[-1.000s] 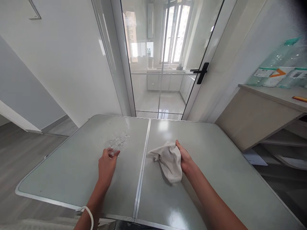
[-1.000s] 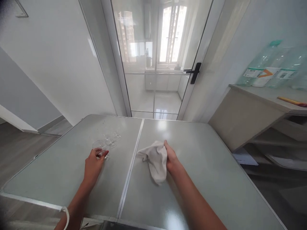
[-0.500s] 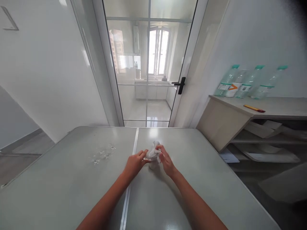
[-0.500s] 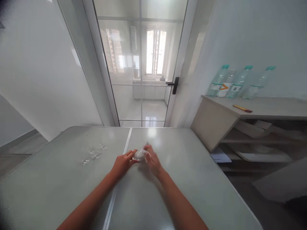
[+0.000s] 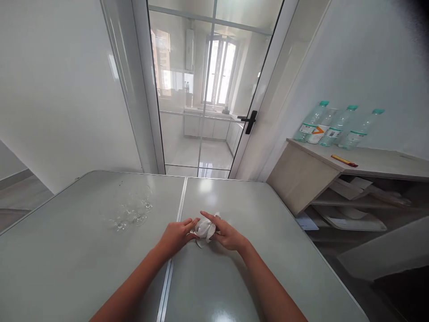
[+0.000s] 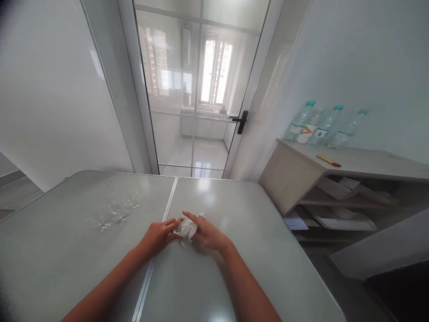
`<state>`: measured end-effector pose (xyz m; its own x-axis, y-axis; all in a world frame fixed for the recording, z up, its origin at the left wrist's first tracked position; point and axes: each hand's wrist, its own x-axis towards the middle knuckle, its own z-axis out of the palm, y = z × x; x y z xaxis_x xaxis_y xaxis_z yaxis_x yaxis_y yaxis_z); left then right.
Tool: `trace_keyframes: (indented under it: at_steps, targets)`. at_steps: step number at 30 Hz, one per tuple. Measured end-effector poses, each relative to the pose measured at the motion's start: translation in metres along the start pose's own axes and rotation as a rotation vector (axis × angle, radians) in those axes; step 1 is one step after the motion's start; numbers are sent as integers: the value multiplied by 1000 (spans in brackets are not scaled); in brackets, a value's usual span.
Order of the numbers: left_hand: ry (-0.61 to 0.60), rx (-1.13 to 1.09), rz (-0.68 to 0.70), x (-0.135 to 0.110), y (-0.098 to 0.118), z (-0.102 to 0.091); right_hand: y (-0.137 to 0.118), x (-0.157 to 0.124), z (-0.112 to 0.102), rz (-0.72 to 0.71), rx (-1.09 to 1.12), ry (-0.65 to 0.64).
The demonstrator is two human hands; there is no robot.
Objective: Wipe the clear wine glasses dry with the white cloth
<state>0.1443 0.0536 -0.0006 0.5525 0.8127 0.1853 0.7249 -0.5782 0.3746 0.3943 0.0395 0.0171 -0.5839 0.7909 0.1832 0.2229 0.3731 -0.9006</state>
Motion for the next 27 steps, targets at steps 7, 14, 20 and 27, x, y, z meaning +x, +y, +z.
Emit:
trace_keyframes:
  at_steps: [7, 14, 20, 27]
  targets:
    - [-7, -513, -48, 0, 20, -8, 5, 1, 7, -93, 8, 201]
    - [-167, -918, -145, 5, 11, -26, 7, 6, 17, -154, -117, 75]
    - [153, -562, -128, 2, 11, 8, 18, 13, 26, -86, 339, 377]
    - [338, -300, -107, -3, 17, 29, 19, 16, 32, -16, 405, 571]
